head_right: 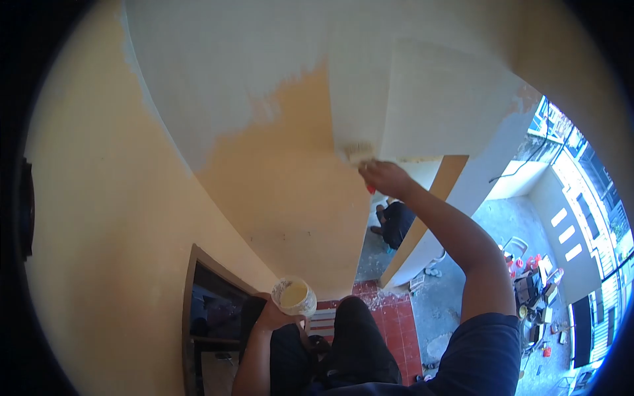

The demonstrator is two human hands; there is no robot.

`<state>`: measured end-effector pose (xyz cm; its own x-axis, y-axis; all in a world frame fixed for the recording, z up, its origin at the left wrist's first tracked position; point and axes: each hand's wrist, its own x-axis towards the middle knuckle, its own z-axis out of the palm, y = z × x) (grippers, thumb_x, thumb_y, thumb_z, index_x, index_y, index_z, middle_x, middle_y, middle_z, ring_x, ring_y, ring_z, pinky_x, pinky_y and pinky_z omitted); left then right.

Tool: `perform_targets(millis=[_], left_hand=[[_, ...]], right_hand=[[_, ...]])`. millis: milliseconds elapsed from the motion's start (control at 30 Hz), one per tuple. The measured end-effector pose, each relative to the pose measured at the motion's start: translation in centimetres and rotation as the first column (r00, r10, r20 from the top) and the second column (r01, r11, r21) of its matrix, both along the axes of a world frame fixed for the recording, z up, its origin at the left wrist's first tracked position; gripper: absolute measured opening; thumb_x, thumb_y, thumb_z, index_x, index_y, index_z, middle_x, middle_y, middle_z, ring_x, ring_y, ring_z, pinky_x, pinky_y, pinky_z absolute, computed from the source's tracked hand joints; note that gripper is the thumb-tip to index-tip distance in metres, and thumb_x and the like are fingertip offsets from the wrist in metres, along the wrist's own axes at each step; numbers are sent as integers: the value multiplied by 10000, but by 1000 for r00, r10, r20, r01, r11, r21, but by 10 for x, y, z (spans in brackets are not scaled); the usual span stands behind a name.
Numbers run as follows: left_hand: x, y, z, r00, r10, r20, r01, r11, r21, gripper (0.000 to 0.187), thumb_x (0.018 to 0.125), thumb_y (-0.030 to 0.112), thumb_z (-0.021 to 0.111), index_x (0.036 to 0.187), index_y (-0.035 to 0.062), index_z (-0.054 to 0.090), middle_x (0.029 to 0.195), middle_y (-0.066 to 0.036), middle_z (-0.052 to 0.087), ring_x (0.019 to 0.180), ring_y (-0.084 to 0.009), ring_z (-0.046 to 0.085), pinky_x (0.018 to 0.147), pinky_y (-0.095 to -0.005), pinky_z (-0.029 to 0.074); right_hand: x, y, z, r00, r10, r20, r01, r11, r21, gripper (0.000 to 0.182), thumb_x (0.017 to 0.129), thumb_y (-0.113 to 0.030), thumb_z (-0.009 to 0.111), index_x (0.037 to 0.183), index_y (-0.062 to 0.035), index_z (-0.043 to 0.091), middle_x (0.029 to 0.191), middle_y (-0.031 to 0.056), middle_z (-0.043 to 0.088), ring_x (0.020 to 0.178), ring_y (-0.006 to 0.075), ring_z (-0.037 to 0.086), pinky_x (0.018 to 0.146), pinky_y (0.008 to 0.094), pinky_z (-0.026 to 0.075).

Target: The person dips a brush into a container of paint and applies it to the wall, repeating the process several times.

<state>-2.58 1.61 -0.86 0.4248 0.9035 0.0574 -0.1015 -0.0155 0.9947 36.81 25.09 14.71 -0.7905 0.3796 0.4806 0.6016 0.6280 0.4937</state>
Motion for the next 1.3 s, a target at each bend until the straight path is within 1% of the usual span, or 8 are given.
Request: perform_targets(millis=[33, 200, 367, 500, 700, 933, 1100, 1300], left_hand=[[0, -1, 0, 1000, 4, 10, -4, 1000, -3, 922, 574, 113, 924, 1336, 25, 415, 1273, -84, 554, 1218, -195, 517, 1052, -364, 400], [0, -1, 5, 1000, -3, 3, 3, 1000, -4, 913, 588, 110, 917, 1337, 11, 404, 1269, -93, 553, 1216, -193, 517, 1049, -358, 401], [1, -4, 8, 1000, -3, 12, 3, 1000, 9, 862, 606, 108, 914, 1320, 10, 442, 1245, -83, 576, 1173, -177, 545, 1020, -352, 430], [-2, -2, 5, 1000, 10, -9, -9, 998, 60, 797, 624, 102, 908, 1293, 14, 484, 1213, -72, 600, 1130, -167, 573, 990, -352, 458], [-1, -3, 8, 999, 8, 39, -9, 1000, 23, 804, 628, 113, 908, 1298, 9, 477, 1220, -74, 597, 1140, -168, 567, 996, -352, 452], [-3, 1, 12, 998, -11, -65, 14, 999, 46, 840, 616, 119, 916, 1313, 7, 462, 1239, -72, 585, 1169, -166, 548, 1009, -348, 439], [-4, -1, 3, 999, 0, -37, -1, 1000, -22, 869, 594, 129, 917, 1309, 4, 439, 1253, -91, 569, 1191, -183, 529, 1035, -349, 408], [-7, 3, -1, 997, -30, -75, 27, 999, -43, 869, 589, 139, 922, 1301, 1, 445, 1235, -94, 582, 1181, -187, 539, 1034, -349, 410]], right_hand=[[3, -9, -22, 997, -75, 9, 74, 951, -300, 337, 846, -163, 571, 1166, -54, 562, 1083, 87, 627, 1009, 267, 630, 798, 377, 539], [24, 32, 17, 966, -259, 22, 240, 857, -457, 362, 835, -121, 599, 1195, -133, 631, 1094, 71, 675, 1005, 274, 645, 887, 390, 512], [18, -4, 151, 959, -19, -284, 50, 993, 104, 136, 859, -131, 672, 975, -63, 657, 1014, 97, 698, 890, 295, 676, 780, 370, 562], [-1, -9, 129, 968, 95, -233, 7, 915, 403, 259, 834, -122, 649, 1091, -93, 648, 1051, 66, 680, 997, 251, 666, 791, 347, 571], [5, 5, -50, 965, -134, -226, 151, 987, 58, 364, 839, -102, 605, 1201, -79, 575, 1213, 86, 624, 1099, 246, 628, 845, 332, 561], [10, -5, -117, 978, -207, -15, 171, 845, -507, 422, 824, -124, 605, 1241, -86, 553, 1215, 90, 617, 1105, 250, 614, 848, 354, 545], [5, 14, -3, 925, -106, -365, 66, 990, -123, 250, 853, -95, 652, 1101, -64, 650, 1078, 93, 681, 946, 271, 670, 768, 342, 565], [-32, -15, 37, 933, 35, -357, 48, 974, 221, 247, 807, -75, 647, 1053, -84, 665, 1063, 64, 679, 1059, 239, 650, 825, 358, 551]])
